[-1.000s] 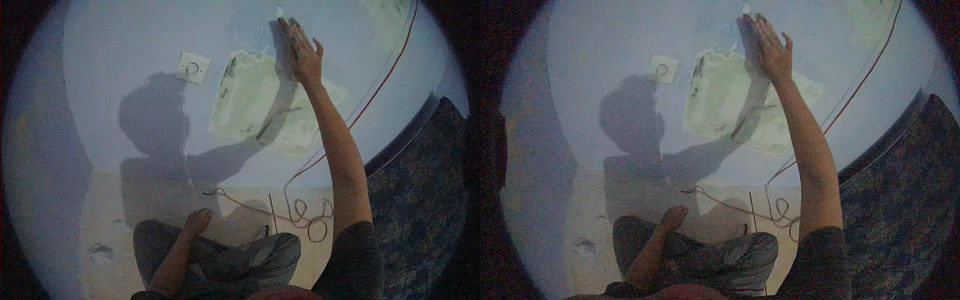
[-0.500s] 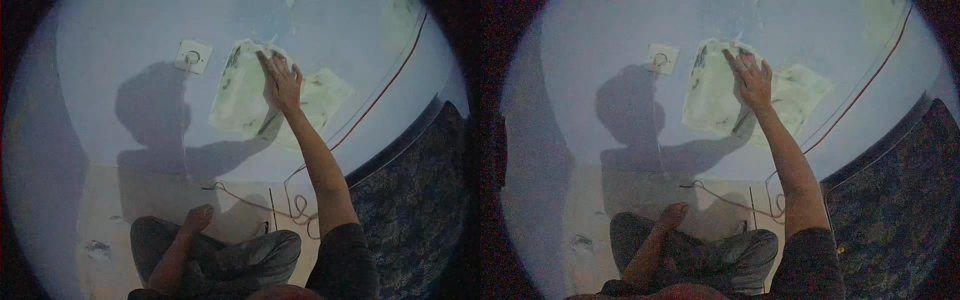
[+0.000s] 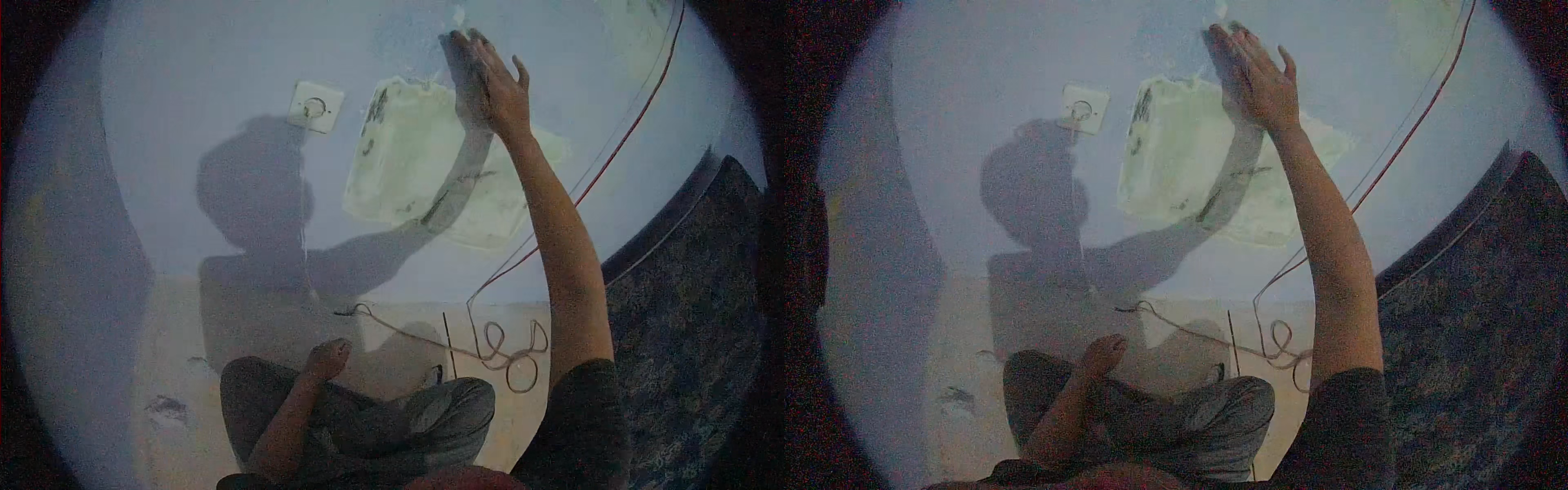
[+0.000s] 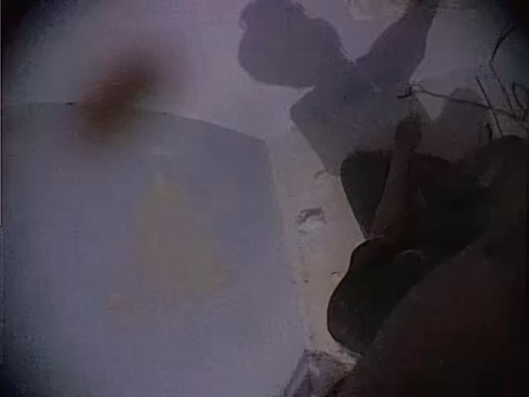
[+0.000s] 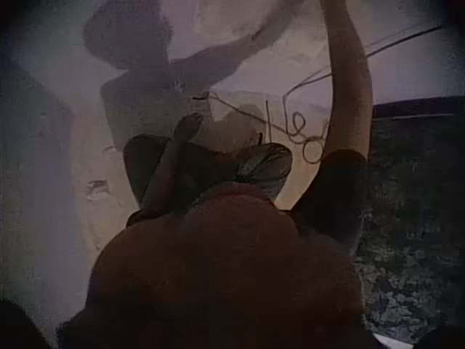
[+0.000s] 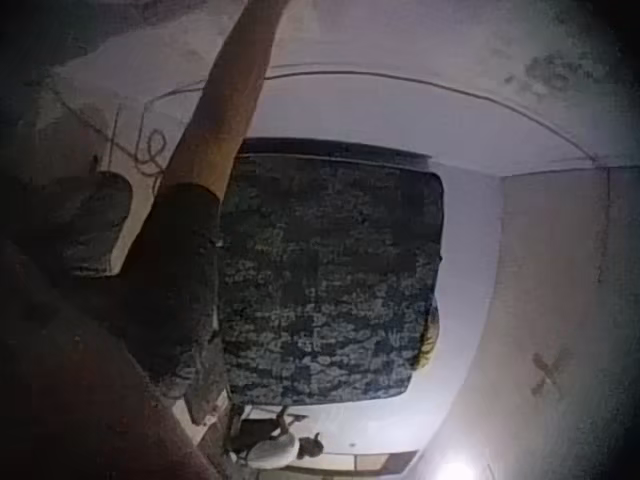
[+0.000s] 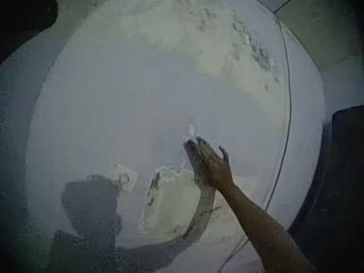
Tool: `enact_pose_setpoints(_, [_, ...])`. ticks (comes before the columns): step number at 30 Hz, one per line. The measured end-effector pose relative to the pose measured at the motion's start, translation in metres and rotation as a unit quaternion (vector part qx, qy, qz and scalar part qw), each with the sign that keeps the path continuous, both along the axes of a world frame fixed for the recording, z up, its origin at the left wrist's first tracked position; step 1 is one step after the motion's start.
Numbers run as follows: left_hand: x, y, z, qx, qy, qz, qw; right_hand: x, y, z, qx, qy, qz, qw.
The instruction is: The person sands a patched area on a wall by hand using a piece of sandpaper, moving their hand in circular and side-to-side motions across the surface.
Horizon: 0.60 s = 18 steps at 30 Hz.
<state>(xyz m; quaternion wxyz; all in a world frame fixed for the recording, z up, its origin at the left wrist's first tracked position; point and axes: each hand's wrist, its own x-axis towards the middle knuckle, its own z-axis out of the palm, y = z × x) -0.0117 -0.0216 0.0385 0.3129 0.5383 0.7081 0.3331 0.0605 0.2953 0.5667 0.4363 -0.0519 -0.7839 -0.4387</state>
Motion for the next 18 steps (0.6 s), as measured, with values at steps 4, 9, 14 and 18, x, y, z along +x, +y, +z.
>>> enact_pose_setpoints(4, [0.004,0.001,0.000,0.010,0.016,0.018,1.000,-0.022,0.026,0.001,-0.021,0.048,0.053,0.997])
enact_pose_setpoints(9, [0.006,0.000,0.011,0.013,0.002,-0.010,1.000,-0.032,0.036,-0.067,-0.030,0.060,0.026,0.997])
enact_pose_setpoints(14, [0.004,0.005,-0.026,0.042,0.065,-0.027,0.997,-0.016,0.020,-0.100,-0.078,-0.020,0.065,0.995])
enact_pose_setpoints(18, [0.004,0.002,-0.017,0.046,0.035,-0.027,0.998,0.012,0.010,-0.122,-0.121,-0.111,-0.029,0.986])
